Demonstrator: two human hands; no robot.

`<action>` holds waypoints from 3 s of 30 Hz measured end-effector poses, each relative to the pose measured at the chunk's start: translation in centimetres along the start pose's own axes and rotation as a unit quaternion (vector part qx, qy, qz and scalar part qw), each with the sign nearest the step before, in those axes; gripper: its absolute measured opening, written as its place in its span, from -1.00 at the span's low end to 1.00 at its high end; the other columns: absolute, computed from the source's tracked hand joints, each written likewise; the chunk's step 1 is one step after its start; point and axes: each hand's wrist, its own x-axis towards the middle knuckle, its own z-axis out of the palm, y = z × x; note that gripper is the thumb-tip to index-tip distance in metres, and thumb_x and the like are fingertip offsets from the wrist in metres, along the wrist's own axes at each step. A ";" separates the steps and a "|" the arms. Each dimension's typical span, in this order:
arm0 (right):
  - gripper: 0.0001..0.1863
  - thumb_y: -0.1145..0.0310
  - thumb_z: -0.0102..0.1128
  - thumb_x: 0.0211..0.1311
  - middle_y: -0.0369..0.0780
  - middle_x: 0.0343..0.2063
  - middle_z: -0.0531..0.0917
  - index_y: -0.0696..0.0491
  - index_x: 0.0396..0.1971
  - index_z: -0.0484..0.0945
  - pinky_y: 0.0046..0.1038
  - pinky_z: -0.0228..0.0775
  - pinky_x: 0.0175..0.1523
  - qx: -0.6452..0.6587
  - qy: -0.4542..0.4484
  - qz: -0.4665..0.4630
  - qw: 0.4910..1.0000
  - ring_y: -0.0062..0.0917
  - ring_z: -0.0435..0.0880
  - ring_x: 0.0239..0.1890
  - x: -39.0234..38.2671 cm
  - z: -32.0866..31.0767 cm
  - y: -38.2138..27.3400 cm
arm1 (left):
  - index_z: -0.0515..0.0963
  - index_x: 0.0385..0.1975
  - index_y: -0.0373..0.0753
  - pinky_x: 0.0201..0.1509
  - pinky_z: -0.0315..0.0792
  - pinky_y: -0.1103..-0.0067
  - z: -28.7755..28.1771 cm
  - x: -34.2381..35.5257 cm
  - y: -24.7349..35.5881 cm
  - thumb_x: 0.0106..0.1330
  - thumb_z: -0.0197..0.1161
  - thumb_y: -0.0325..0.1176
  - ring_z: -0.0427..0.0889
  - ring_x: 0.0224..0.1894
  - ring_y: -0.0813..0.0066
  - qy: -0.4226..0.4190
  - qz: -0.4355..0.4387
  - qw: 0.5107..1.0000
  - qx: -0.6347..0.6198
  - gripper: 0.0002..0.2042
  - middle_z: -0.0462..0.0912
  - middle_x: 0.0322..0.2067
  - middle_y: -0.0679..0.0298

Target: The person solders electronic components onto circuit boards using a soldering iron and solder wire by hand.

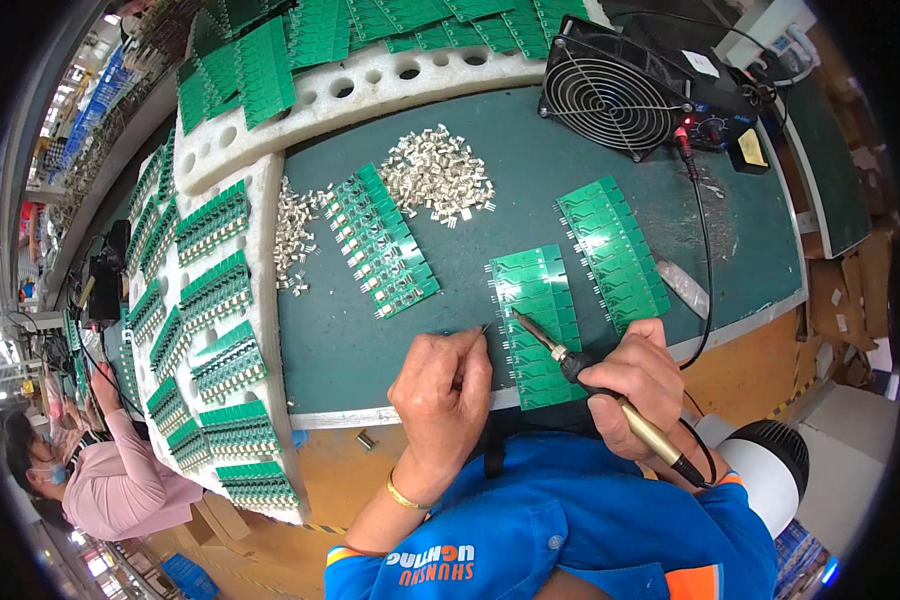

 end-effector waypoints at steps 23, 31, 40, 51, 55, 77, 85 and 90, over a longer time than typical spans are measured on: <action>-0.86 0.35 0.32 0.15 -0.32 -0.63 0.53 0.08 -0.38 0.60 -0.37 0.18 -0.29 0.008 0.007 -0.006 1.000 -0.49 0.43 -0.64 0.3 0.4 0.1 | 0.59 -0.48 -0.33 -0.52 0.42 0.60 0.7 -0.3 -0.7 0.11 0.39 -0.60 0.55 -0.61 0.51 0.017 0.032 0.999 0.014 -0.92 0.57 -0.57 0.21; -0.85 0.47 0.33 -0.02 -0.31 -0.63 0.54 0.09 -0.39 0.60 -0.37 0.21 -0.28 0.002 0.000 -0.006 1.000 -0.48 0.44 -0.64 0.6 0.3 -0.1 | 0.60 -0.51 -0.27 -0.51 0.42 0.48 0.8 -0.2 -0.3 0.06 0.36 -0.60 0.57 -0.59 0.30 0.017 0.007 1.000 0.000 -0.91 0.59 -0.58 0.20; -0.84 0.49 0.32 -0.05 -0.31 -0.63 0.54 0.07 -0.40 0.60 -0.36 0.21 -0.28 -0.003 -0.002 -0.004 1.000 -0.48 0.45 -0.64 0.7 0.3 -0.2 | 0.59 -0.47 -0.34 -0.52 0.42 0.57 0.8 -0.2 -0.6 0.10 0.39 -0.60 0.55 -0.62 0.46 0.011 0.046 0.999 0.017 -0.91 0.57 -0.58 0.18; -0.83 0.52 0.31 -0.07 -0.33 -0.64 0.52 0.06 -0.39 0.59 -0.36 0.19 -0.31 -0.002 -0.001 -0.008 1.000 -0.49 0.43 -0.65 0.7 0.3 -0.2 | 0.58 -0.48 -0.34 -0.52 0.42 0.57 0.9 -0.4 -0.7 0.10 0.37 -0.61 0.56 -0.62 0.45 0.005 0.045 0.999 0.021 -0.91 0.58 -0.58 0.17; -0.83 0.52 0.31 -0.07 -0.33 -0.64 0.51 0.06 -0.39 0.59 -0.36 0.18 -0.32 -0.004 0.003 -0.007 1.000 -0.49 0.42 -0.65 0.7 0.4 -0.2 | 0.58 -0.48 -0.34 -0.52 0.43 0.58 0.9 -0.2 -0.6 0.11 0.37 -0.61 0.57 -0.61 0.45 0.005 0.047 0.999 0.020 -0.92 0.58 -0.57 0.18; -0.89 0.39 0.28 0.15 -0.31 -0.64 0.52 0.10 -0.38 0.59 -0.37 0.18 -0.31 0.004 0.037 -0.022 0.999 -0.49 0.42 -0.65 -0.5 -0.2 -0.3 | 0.54 -0.44 -0.32 -0.46 0.35 0.68 -0.3 -1.3 0.0 0.22 0.34 -0.55 0.42 -0.56 0.68 0.017 -0.048 0.998 -0.032 -0.91 0.52 -0.58 0.33; -0.79 0.28 0.17 0.31 -0.24 -0.57 0.56 0.14 -0.39 0.56 -0.33 0.21 -0.27 0.009 0.040 -0.018 0.999 -0.45 0.41 -0.61 -1.4 -0.3 -0.9 | 0.56 -0.46 -0.33 -0.51 0.39 0.59 -0.2 -1.9 0.1 0.18 0.35 -0.57 0.49 -0.60 0.54 0.027 -0.042 0.998 -0.036 -0.92 0.54 -0.56 0.23; -0.80 0.30 0.18 0.29 -0.23 -0.57 0.56 0.14 -0.39 0.56 -0.33 0.21 -0.27 0.014 0.042 -0.019 0.999 -0.45 0.42 -0.60 -1.6 -0.3 -1.0 | 0.57 -0.45 -0.32 -0.51 0.40 0.59 0.2 -1.9 0.1 0.19 0.36 -0.57 0.49 -0.60 0.53 0.020 -0.041 0.998 -0.040 -0.92 0.54 -0.55 0.23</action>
